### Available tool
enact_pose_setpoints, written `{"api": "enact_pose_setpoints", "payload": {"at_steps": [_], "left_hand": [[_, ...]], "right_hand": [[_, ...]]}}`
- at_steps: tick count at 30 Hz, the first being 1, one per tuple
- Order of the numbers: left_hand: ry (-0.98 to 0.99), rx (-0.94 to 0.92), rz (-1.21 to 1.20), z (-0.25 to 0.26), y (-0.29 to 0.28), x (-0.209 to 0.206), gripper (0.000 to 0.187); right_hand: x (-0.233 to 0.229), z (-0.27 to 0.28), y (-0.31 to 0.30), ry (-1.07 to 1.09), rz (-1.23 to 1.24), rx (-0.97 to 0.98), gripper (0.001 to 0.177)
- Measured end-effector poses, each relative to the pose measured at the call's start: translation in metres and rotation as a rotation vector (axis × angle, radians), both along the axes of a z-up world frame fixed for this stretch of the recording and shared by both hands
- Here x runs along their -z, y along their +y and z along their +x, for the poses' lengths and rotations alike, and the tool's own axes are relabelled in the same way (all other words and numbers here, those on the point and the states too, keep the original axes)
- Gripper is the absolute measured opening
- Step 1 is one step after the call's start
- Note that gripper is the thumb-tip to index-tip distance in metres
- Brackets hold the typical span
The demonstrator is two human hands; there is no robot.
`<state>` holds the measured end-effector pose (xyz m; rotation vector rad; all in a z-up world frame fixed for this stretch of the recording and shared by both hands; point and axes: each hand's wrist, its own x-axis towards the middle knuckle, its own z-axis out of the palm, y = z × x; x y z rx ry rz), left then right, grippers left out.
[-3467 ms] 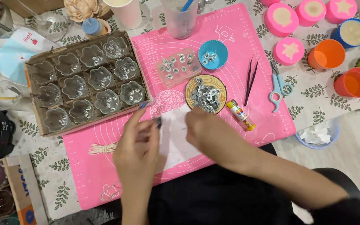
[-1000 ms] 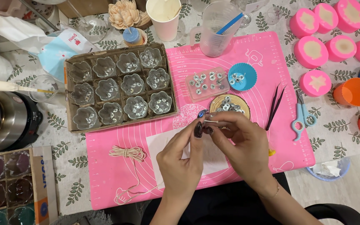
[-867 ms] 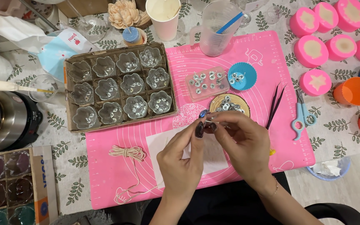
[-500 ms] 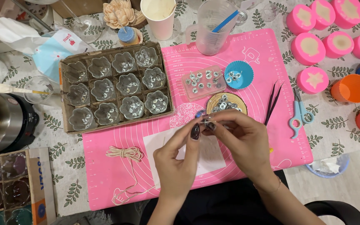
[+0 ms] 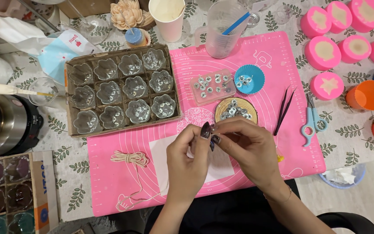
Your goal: The person prepares candle wicks by threading strings through metal base tabs, applying glue to the tabs with a glue stick, and cutting the wicks to length using scissors.
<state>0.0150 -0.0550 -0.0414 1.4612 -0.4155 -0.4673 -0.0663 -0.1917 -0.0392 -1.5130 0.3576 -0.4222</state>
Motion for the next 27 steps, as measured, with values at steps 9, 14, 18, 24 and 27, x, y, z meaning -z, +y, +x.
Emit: {"api": "enact_pose_setpoints", "payload": {"at_steps": [9, 14, 18, 24, 27], "left_hand": [[-0.081, 0.091, 0.104, 0.013, 0.007, -0.014, 0.02], [-0.075, 0.179, 0.114, 0.019, 0.016, -0.012, 0.018], [-0.088, 0.142, 0.115, 0.018, 0.017, -0.012, 0.019], [-0.204, 0.147, 0.209, 0.02, 0.02, -0.014, 0.017], [-0.225, 0.123, 0.138, 0.015, 0.017, -0.011, 0.016]], "right_hand": [[-0.018, 0.009, -0.003, 0.036, -0.123, -0.12, 0.038], [-0.015, 0.01, -0.008, 0.03, -0.129, -0.142, 0.03], [-0.017, 0.012, -0.002, 0.047, -0.29, -0.085, 0.026], [-0.022, 0.013, -0.001, -0.012, -0.392, -0.1, 0.025], [-0.019, 0.013, 0.0, 0.012, -0.429, -0.061, 0.025]]}}
